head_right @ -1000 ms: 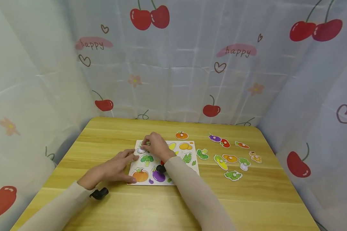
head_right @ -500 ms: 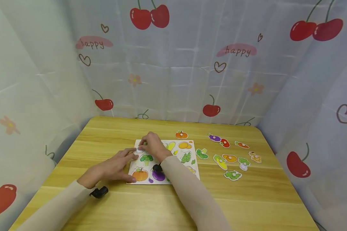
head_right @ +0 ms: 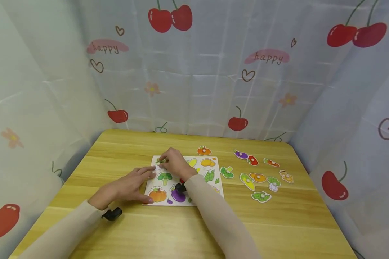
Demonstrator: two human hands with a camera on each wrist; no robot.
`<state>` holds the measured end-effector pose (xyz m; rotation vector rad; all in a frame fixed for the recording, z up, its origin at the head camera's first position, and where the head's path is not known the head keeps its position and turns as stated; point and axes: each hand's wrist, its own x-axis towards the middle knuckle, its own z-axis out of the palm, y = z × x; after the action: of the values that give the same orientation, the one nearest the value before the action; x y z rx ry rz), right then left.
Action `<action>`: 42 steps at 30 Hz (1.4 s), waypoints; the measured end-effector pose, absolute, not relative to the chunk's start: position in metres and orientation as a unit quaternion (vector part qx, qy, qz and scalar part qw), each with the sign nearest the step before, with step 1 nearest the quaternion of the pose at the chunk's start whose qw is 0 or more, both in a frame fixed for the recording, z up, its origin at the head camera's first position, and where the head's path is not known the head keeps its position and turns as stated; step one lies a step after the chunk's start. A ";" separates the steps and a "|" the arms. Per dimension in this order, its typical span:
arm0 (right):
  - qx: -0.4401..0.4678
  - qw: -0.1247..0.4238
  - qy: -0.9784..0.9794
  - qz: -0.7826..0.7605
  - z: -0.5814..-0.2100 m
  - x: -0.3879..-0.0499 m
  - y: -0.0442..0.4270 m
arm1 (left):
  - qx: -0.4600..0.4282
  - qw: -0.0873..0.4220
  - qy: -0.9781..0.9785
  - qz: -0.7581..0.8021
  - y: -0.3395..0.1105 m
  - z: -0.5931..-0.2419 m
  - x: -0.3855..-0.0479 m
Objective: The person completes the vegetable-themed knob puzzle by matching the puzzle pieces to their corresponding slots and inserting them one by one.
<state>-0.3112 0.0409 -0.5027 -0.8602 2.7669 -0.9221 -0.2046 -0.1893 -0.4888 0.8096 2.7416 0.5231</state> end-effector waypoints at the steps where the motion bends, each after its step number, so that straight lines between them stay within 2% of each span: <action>1: -0.283 0.049 0.908 -0.304 -0.502 -0.311 0.043 | 0.274 0.119 0.937 0.181 -0.189 -0.488 -0.204; 12: -0.268 0.042 0.913 -0.304 -0.488 -0.302 0.081 | 0.266 0.126 0.935 0.196 -0.191 -0.489 -0.201; 25: -0.272 -0.020 0.923 -0.271 -0.474 -0.291 0.153 | 0.270 0.119 0.937 0.187 -0.188 -0.488 -0.201; 35: -0.229 -0.038 0.932 -0.279 -0.477 -0.276 0.220 | 0.268 0.122 0.938 0.184 -0.190 -0.488 -0.200; 42: -0.200 -0.081 0.941 -0.262 -0.484 -0.270 0.284 | 0.271 0.123 0.936 0.186 -0.189 -0.491 -0.201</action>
<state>-0.2701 0.2839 -0.4837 -0.6615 3.1180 -0.8693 -0.2010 -0.1893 -0.4909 0.7901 2.7314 0.5422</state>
